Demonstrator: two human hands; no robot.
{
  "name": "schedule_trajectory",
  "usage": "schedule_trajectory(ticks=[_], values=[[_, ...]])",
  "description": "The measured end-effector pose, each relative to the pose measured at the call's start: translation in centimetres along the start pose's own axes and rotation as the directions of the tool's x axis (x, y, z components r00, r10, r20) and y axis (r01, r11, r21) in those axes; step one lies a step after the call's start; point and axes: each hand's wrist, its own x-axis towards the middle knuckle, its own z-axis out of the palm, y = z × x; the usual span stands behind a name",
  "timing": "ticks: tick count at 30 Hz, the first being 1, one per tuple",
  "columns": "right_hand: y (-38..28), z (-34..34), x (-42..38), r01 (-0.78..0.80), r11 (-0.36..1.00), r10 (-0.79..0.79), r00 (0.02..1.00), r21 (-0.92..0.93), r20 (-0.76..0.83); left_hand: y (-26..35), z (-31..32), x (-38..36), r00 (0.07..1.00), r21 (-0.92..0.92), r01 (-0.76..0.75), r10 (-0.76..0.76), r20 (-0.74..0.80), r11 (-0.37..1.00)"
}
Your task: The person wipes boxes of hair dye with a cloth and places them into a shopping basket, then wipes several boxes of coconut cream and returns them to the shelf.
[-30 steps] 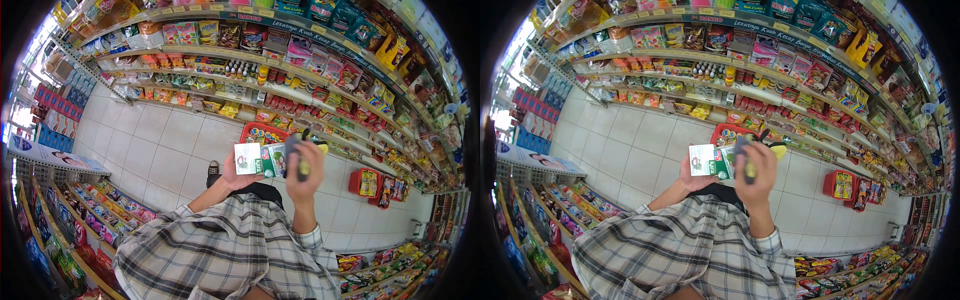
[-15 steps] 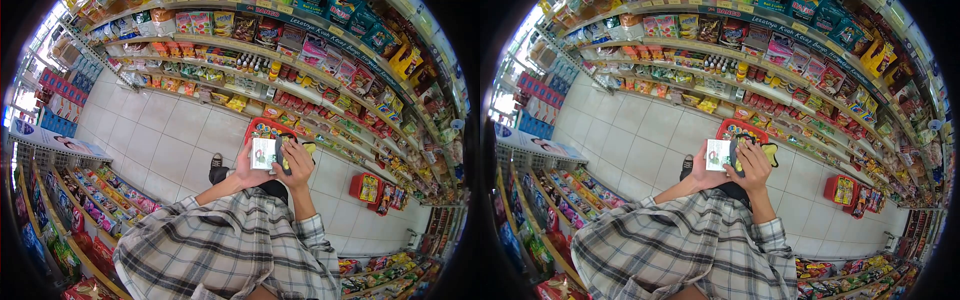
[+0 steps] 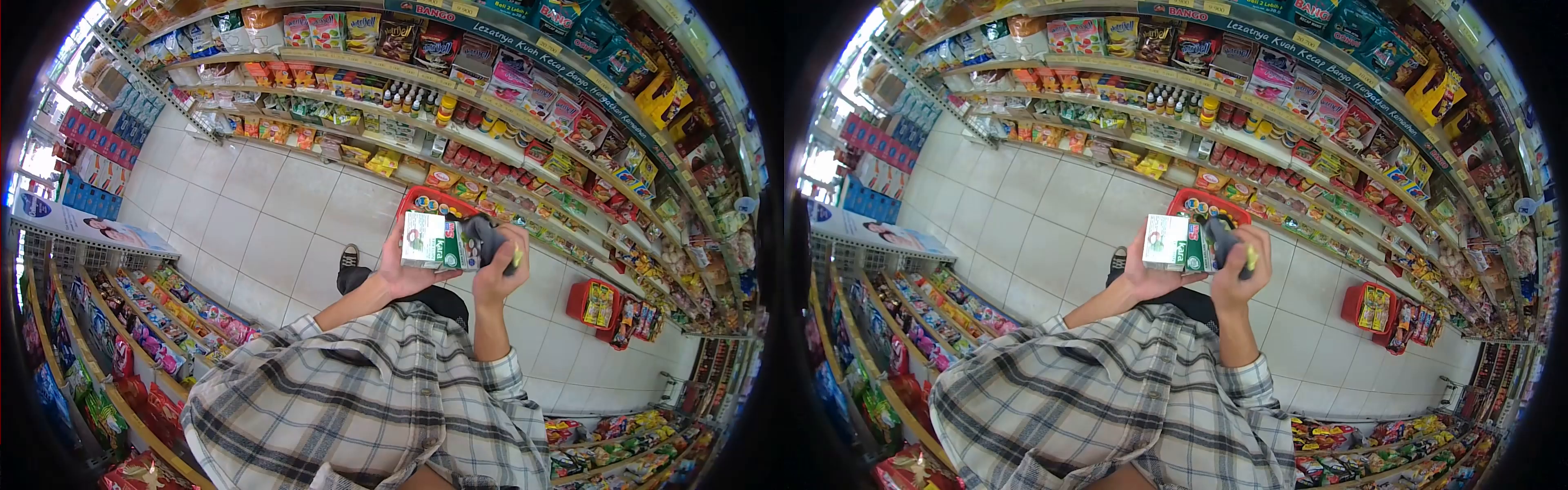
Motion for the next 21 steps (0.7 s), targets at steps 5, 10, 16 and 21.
schedule_trajectory(ticks=[5,10,16,21], values=[[-3.2,3.8,-0.6,0.461,0.796,-0.242,0.837,-0.393,0.49,0.1,-0.3,0.0,0.99,0.221,-0.091,0.113,-0.087,0.971],[-1.0,5.3,-1.5,0.522,0.798,-0.36,0.814,-0.302,0.456,-0.1,-3.1,0.0,0.966,0.031,-0.195,0.187,0.177,0.98],[-0.9,4.9,-1.6,0.54,0.842,-0.479,0.753,-0.006,0.451,0.2,-6.4,-1.0,0.96,-0.185,-0.18,0.213,0.181,0.966],[-4.4,3.1,-1.4,0.173,0.947,-0.311,0.699,0.27,0.644,3.0,-0.3,-0.1,0.966,0.19,-0.252,0.236,0.105,0.949]])
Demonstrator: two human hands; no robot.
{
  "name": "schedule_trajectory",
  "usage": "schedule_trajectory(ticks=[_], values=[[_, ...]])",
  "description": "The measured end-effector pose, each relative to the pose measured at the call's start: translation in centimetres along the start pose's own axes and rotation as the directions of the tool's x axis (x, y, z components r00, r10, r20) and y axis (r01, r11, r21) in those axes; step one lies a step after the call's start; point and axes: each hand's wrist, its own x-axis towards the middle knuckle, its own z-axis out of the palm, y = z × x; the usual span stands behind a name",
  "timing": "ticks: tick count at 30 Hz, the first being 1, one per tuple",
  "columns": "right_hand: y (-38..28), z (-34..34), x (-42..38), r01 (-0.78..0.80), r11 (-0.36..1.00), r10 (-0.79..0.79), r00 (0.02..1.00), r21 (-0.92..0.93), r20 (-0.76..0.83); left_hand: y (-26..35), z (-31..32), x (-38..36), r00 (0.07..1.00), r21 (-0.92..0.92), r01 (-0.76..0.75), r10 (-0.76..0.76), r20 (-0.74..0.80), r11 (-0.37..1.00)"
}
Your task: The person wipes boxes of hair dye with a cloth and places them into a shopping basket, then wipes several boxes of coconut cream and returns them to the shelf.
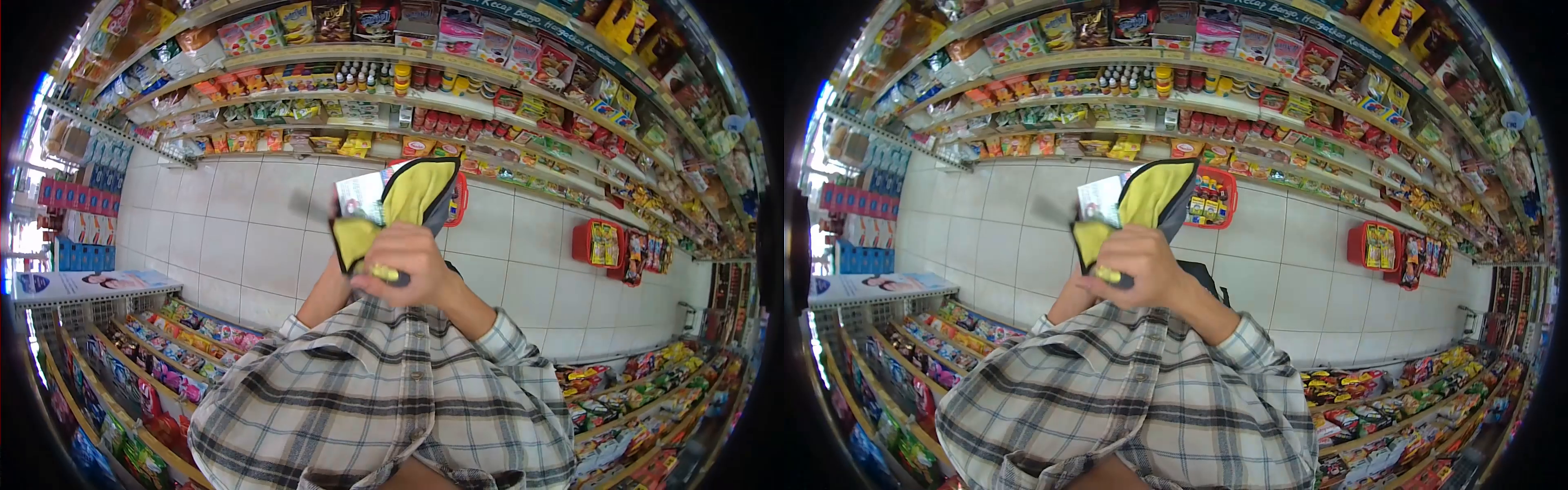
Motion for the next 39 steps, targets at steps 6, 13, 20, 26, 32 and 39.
schedule_trajectory(ticks=[6,13,20,26,32,39], values=[[-0.8,-5.2,-3.2,-0.481,0.822,0.558,0.788,-0.304,0.261,2.8,-1.0,-0.6,0.999,-0.17,0.033,-0.029,0.025,0.985],[7.7,-6.7,-4.7,-0.731,0.616,0.76,0.65,0.293,0.023,3.6,-2.1,-0.1,0.964,-0.103,0.25,-0.257,-0.062,0.963],[11.3,-5.3,-5.3,-0.856,0.351,0.872,0.446,0.38,0.199,1.9,-4.3,-0.1,0.919,-0.002,0.369,-0.365,-0.147,0.929],[13.3,-3.9,-6.9,-0.786,0.175,0.917,0.349,0.593,0.192,2.9,-6.9,-0.9,0.921,-0.089,0.214,-0.232,-0.312,0.973],[13.3,-1.3,-5.9,-0.668,0.131,0.945,0.308,0.732,0.112,5.7,-11.1,-2.3,0.912,-0.056,0.062,-0.079,-0.402,0.997],[19.6,3.1,-5.1,-0.537,-0.152,0.922,0.224,0.83,0.314,9.0,-12.9,-4.0,0.767,0.063,0.009,0.034,-0.641,0.998]])
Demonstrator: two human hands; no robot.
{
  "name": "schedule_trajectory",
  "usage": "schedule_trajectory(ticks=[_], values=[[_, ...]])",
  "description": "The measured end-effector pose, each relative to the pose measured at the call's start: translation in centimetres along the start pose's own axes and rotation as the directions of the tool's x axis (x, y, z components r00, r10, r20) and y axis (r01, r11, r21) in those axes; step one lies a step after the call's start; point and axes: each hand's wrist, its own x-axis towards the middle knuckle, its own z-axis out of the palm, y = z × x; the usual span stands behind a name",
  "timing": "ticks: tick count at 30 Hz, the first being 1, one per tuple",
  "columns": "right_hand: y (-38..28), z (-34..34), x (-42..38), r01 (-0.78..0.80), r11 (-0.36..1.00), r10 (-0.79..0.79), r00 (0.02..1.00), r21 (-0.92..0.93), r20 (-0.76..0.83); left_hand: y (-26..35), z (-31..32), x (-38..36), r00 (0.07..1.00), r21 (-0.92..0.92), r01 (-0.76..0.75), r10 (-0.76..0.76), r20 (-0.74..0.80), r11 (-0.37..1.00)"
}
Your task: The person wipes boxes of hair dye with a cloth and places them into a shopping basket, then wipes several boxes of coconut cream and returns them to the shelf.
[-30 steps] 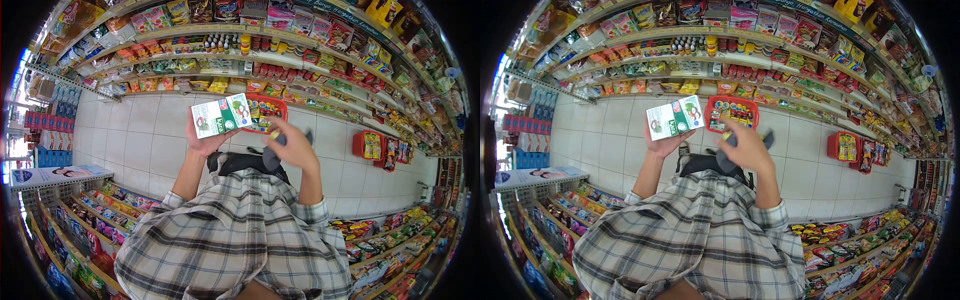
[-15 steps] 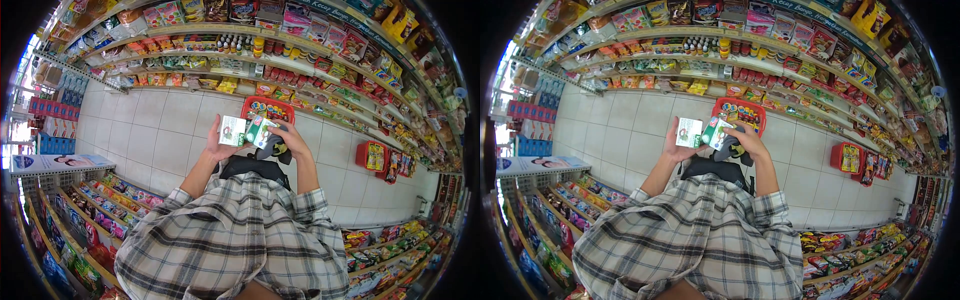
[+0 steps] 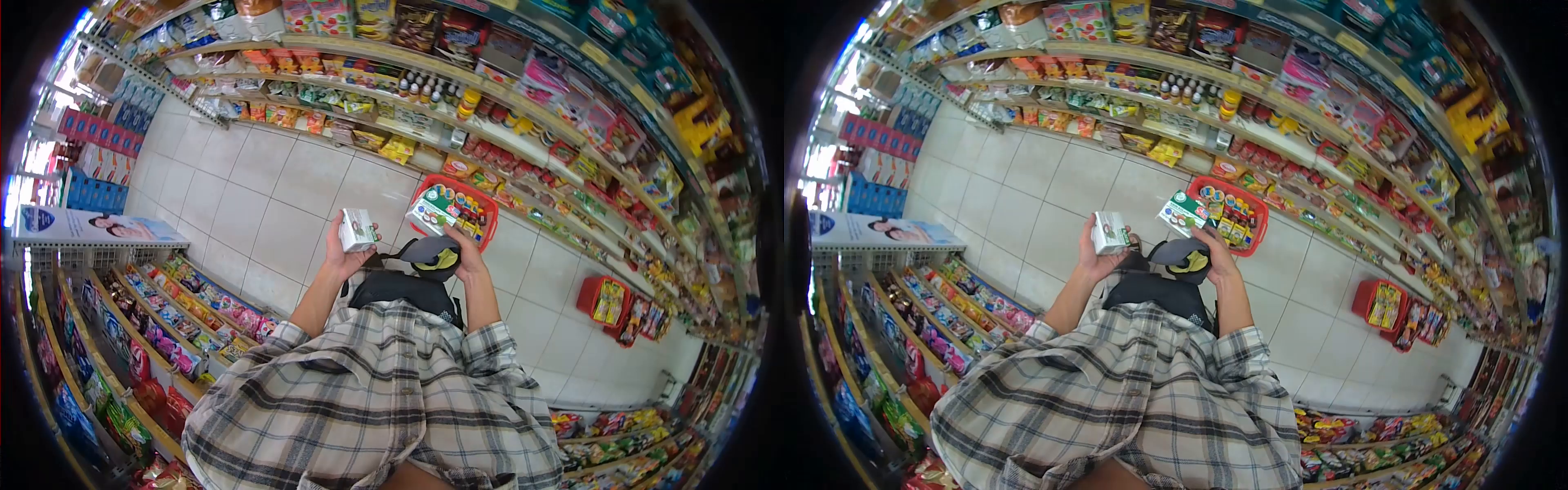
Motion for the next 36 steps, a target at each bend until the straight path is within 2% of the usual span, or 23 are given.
schedule_trajectory(ticks=[3,4,7,9,10,13,15,16,17,18,20,21,23,25,27,28,30,31,33,36], values=[[0.7,1.4,4.8,-0.078,0.997,0.078,0.997,-0.001,0.023,2.0,-2.8,0.2,0.999,-0.044,0.003,-0.005,-0.04,0.999],[1.1,1.7,6.9,-0.101,0.995,0.101,0.995,-0.009,0.021,2.9,-3.1,-0.3,0.996,-0.109,0.036,-0.045,-0.08,0.993],[1.8,2.7,12.8,-0.207,0.978,0.207,0.978,-0.024,0.007,4.6,-7.6,-0.7,0.946,-0.076,-0.014,-0.012,-0.324,0.997],[2.4,3.0,17.7,-0.294,0.955,0.294,0.956,0.033,0.012,5.6,-11.9,-0.9,0.905,0.018,0.01,-0.001,-0.425,1.0],[2.6,3.2,20.0,-0.299,0.954,0.299,0.953,-0.001,0.041,6.0,-14.5,-1.1,0.88,0.064,0.029,0.005,-0.475,0.998],[2.0,6.6,25.6,-0.36,0.929,0.369,0.919,0.085,-0.138,6.3,-23.2,-2.6,0.798,0.217,0.176,-0.01,-0.603,0.96],[3.5,5.2,31.5,-0.36,0.93,0.366,0.925,0.079,-0.104,5.9,-27.0,-4.8,0.68,0.216,0.316,-0.061,-0.731,0.924],[4.0,4.8,33.8,-0.321,0.946,0.325,0.939,0.055,-0.11,3.0,-34.9,-6.1,0.562,0.163,0.368,-0.079,-0.823,0.916],[4.7,4.1,35.9,-0.281,0.959,0.283,0.953,0.031,-0.11,3.0,-34.7,-8.1,0.559,0.1,0.371,-0.136,-0.818,0.923],[5.1,3.1,37.8,-0.247,0.968,0.249,0.965,0.035,-0.084,2.2,-36.2,-10.1,0.517,0.118,0.445,-0.147,-0.843,0.888],[5.5,1.9,41.0,-0.025,0.961,-0.061,0.952,-0.275,-0.3,0.7,-36.6,-13.0,0.402,0.041,0.534,-0.211,-0.891,0.844],[5.5,1.4,42.2,0.048,0.894,-0.227,0.906,-0.445,-0.358,0.7,-34.5,-13.6,0.23,0.004,0.637,-0.185,-0.955,0.771],[4.2,-0.1,44.1,0.07,0.596,-0.445,0.858,-0.8,-0.257,-0.7,-33.8,-15.2,0.26,-0.053,0.625,-0.272,-0.927,0.779],[2.7,-0.7,44.8,0.08,0.295,-0.635,0.761,-0.952,-0.133,-2.9,-34.8,-16.7,0.275,-0.109,0.642,-0.36,-0.892,0.759],[1.2,-4.1,46.4,0.157,0.151,-0.7,0.714,-0.976,0.007,-6.6,-37.4,-18.0,0.293,-0.141,0.626,-0.399,-0.869,0.767],[0.6,-4.4,46.6,0.129,0.099,-0.7,0.714,-0.987,0.023,-6.7,-36.3,-17.0,0.312,-0.141,0.581,-0.38,-0.871,0.802],[-0.9,-4.3,47.0,0.077,-0.007,-0.701,0.711,-0.997,0.06,-6.6,-34.9,-14.7,0.412,-0.05,0.511,-0.296,-0.862,0.858],[-1.3,-4.1,47.3,0.017,0.005,-0.679,0.734,-1.0,0.009,-6.4,-34.4,-13.8,0.462,0.0,0.469,-0.246,-0.852,0.883],[-1.7,-3.8,48.2,-0.093,0.027,-0.635,0.767,-0.995,-0.089,-6.4,-34.3,-12.5,0.45,-0.137,0.368,-0.305,-0.839,0.92],[-1.1,-4.6,50.0,-0.031,-0.089,-0.689,0.724,-0.996,0.039,-5.3,-34.4,-10.8,0.449,-0.224,0.315,-0.353,-0.821,0.922]])
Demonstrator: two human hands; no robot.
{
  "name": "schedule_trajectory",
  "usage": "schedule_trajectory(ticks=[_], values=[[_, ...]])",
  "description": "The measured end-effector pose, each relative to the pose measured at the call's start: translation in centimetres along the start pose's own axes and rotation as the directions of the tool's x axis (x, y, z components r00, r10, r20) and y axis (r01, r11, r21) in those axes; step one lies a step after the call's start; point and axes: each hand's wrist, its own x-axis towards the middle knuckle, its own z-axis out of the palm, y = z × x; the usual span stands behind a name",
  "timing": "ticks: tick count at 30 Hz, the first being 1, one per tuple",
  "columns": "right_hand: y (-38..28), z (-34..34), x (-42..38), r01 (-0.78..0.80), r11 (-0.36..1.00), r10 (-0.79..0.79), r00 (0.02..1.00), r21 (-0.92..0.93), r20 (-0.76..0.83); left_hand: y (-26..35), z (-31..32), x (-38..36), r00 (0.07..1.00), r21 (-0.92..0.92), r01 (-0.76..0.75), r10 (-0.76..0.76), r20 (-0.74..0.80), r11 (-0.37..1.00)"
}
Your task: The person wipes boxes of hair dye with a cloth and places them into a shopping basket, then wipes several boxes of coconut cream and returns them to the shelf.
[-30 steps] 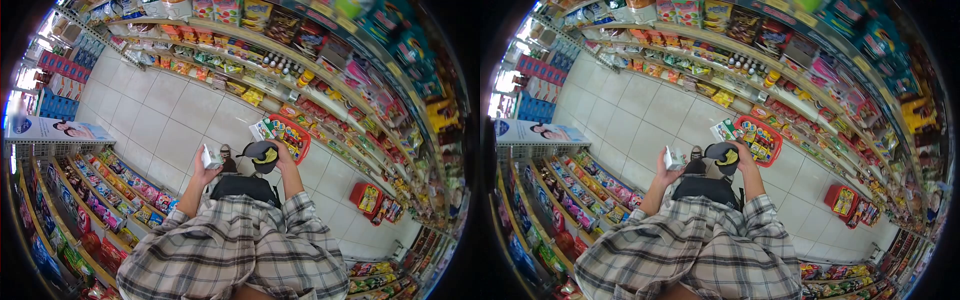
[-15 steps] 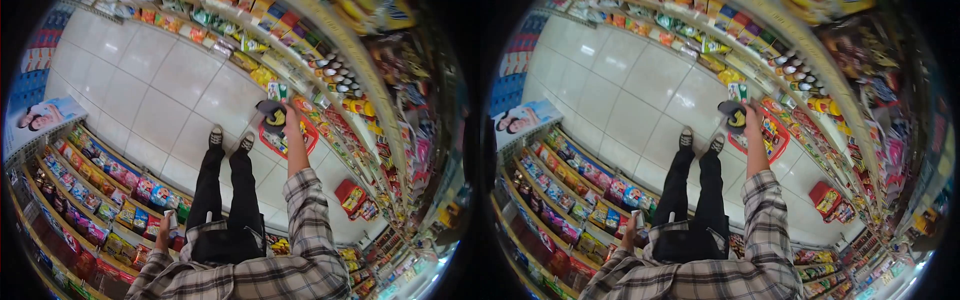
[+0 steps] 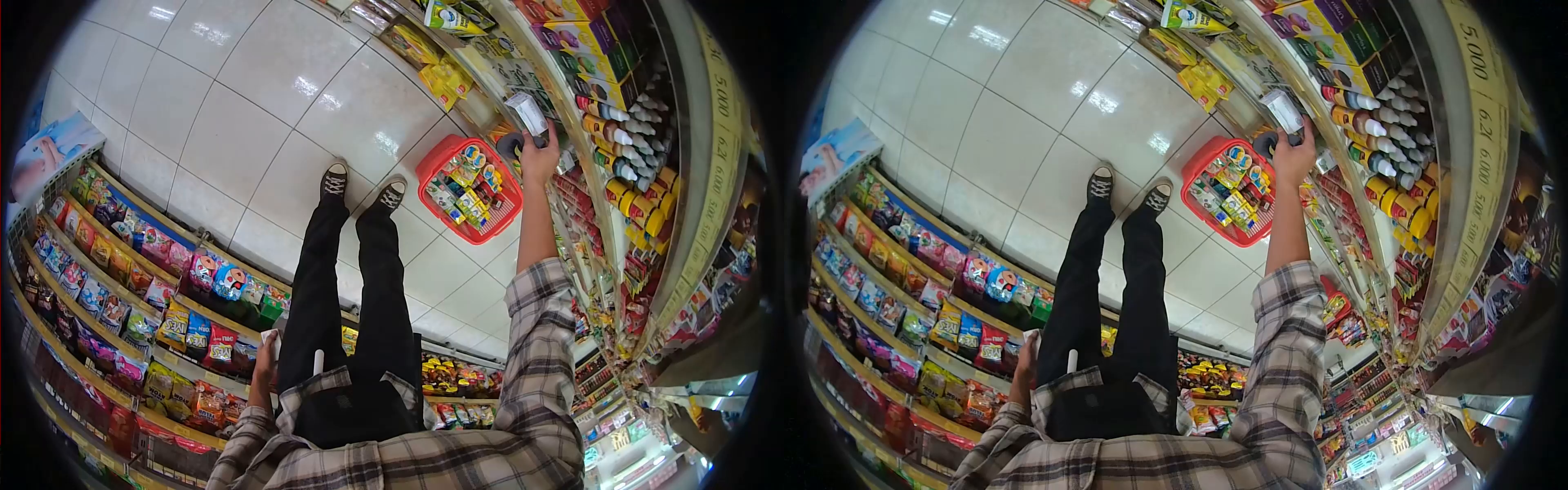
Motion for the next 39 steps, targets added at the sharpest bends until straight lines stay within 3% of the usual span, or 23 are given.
schedule_trajectory(ticks=[4,8,11,14,18,20,23,24,27,30,32,33,34,35,37,38,39], values=[[0.9,1.7,0.8,0.047,0.997,-0.047,0.999,-0.062,-0.008,0.9,-0.1,1.4,0.999,0.053,-0.025,0.027,-0.047,0.998],[0.6,2.7,0.7,-0.037,0.993,0.034,0.999,-0.11,-0.026,3.0,1.5,1.8,0.983,0.18,-0.12,0.143,-0.119,0.976],[-0.3,3.2,0.3,-0.136,0.976,0.13,0.99,-0.17,-0.048,6.5,4.7,1.2,0.961,0.344,-0.218,0.263,-0.087,0.913],[0.0,4.0,0.3,-0.314,0.926,0.3,0.949,-0.211,-0.095,9.6,9.2,0.3,0.934,0.385,-0.322,0.356,-0.019,0.865],[2.1,4.7,0.3,-0.151,0.958,0.146,0.989,-0.243,-0.038,11.3,14.2,0.5,0.87,0.358,-0.478,0.487,0.069,0.802],[0.5,4.0,-0.4,-0.12,0.959,0.109,0.992,-0.258,-0.057,12.7,17.7,-1.5,0.888,0.301,-0.459,0.439,0.134,0.836],[-1.6,3.0,-1.0,-0.077,0.932,0.098,0.994,-0.354,0.043,13.0,20.3,-2.9,0.873,0.26,-0.479,0.423,0.243,0.838],[-0.9,3.4,-1.1,0.024,0.925,-0.028,1.0,-0.379,-0.003,12.4,20.4,-2.6,0.86,0.267,-0.497,0.429,0.275,0.825],[0.6,4.0,-0.5,0.001,0.921,0.021,0.998,-0.389,0.052,11.0,20.3,-1.5,0.856,0.227,-0.49,0.416,0.306,0.842],[1.1,3.4,-0.7,0.288,0.903,-0.32,0.946,-0.317,-0.052,9.9,20.7,-0.8,0.873,0.131,-0.436,0.383,0.301,0.89],[-1.0,2.1,-2.6,0.146,0.957,-0.155,0.988,-0.25,-0.016,8.8,21.0,1.7,0.864,-0.03,-0.39,0.378,0.332,0.92],[-2.3,1.1,-3.9,0.072,0.974,-0.072,0.997,-0.217,0.007,8.7,21.4,2.6,0.858,-0.111,-0.363,0.378,0.347,0.925],[-3.2,0.0,-5.5,-0.006,0.977,0.05,0.979,-0.214,0.199,9.7,22.9,2.4,0.88,-0.186,-0.279,0.328,0.344,0.942],[-4.0,-0.9,-7.5,-0.009,0.995,0.048,0.922,-0.103,0.384,11.3,24.9,1.5,0.9,-0.259,-0.197,0.279,0.335,0.946],[-4.5,-1.9,-12.8,-0.135,0.974,-0.032,0.717,0.184,0.696,15.4,29.4,-2.7,0.82,-0.293,-0.142,0.278,0.5,0.945],[-6.2,-2.9,-15.3,-0.193,0.957,-0.054,0.617,0.217,0.785,15.4,30.0,-0.2,0.795,-0.278,-0.178,0.304,0.524,0.944],[-6.9,-3.2,-17.8,-0.129,0.937,-0.183,0.613,0.326,0.769,15.1,30.4,2.0,0.766,-0.264,-0.212,0.328,0.553,0.941]])
